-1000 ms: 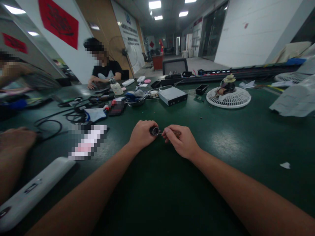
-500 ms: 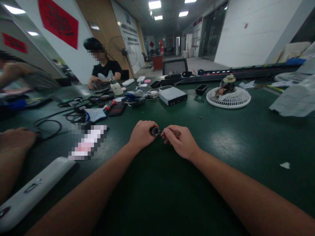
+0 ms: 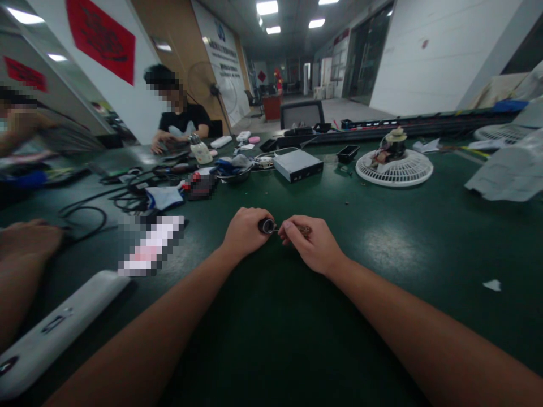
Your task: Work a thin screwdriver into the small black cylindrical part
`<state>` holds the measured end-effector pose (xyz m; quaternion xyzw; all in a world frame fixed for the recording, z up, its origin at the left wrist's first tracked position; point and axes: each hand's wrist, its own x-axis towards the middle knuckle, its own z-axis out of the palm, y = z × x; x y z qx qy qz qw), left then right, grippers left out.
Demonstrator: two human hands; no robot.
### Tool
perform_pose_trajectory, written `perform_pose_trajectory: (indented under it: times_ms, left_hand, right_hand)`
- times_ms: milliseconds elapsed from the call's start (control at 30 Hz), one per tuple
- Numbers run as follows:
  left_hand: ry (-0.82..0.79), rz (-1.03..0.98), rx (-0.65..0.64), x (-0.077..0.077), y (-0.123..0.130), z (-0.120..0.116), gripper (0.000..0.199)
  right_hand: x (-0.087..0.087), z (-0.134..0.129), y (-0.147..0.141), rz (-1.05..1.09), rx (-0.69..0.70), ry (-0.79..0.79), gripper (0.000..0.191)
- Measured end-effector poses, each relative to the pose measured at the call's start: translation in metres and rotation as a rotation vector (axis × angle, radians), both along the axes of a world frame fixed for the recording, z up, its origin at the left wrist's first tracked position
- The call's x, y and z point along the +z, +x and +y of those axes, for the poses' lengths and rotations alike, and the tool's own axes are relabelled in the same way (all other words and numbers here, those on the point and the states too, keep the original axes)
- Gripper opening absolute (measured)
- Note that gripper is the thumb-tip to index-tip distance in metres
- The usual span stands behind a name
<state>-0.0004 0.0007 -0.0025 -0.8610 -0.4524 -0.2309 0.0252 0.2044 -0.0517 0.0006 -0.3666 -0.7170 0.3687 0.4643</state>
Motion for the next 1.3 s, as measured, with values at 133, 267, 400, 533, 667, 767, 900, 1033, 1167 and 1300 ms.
perform_pose_trajectory:
  times_ms: [133,267,400,533,667,767,900,1033,1167,1300]
  left_hand:
    - [0.011,0.0,0.009,-0.0003,0.0002,0.0003,0.007]
    - [0.008,-0.001,0.013,-0.001,-0.0004,0.0009,0.01]
    - [0.001,0.011,0.01,-0.0009,-0.0007,0.0008,0.011]
    - [-0.002,0.018,0.009,-0.0005,0.0001,0.0002,0.01]
    - [0.005,0.003,0.019,-0.0003,0.0003,-0.0001,0.009]
    - [-0.008,0.001,0.015,0.0,-0.0003,0.0,0.009]
    - [-0.014,0.008,0.01,0.0003,-0.0001,0.0001,0.01]
    - [-0.022,0.015,0.019,0.0,0.0009,0.0004,0.01]
    - [-0.011,-0.001,0.027,-0.0005,0.0003,0.0006,0.008]
    - [-0.018,-0.01,0.01,-0.0005,-0.0007,0.0007,0.007]
  right_hand:
    - [0.0003,0.0006,0.0002,-0.017,-0.098,0.043,0.031]
    - [-0.0019,0.0014,-0.0001,0.005,-0.009,-0.01,0.029]
    - [-0.0021,0.0009,0.0,0.025,0.082,-0.06,0.03]
    - [-0.0004,0.0006,0.0007,-0.017,-0.016,0.012,0.032]
    - [-0.0009,0.0015,0.0009,-0.01,-0.067,0.014,0.029]
    - [-0.0018,0.0014,0.0003,0.01,0.04,-0.06,0.028]
    - [-0.002,0.0012,-0.0001,-0.001,0.104,-0.107,0.029]
    - [-0.0018,0.0023,-0.0001,-0.026,-0.01,-0.052,0.03]
    - [-0.002,0.002,-0.0003,-0.057,-0.01,-0.039,0.026]
    - [-0.0018,-0.0001,0.0001,-0.055,0.137,-0.084,0.027]
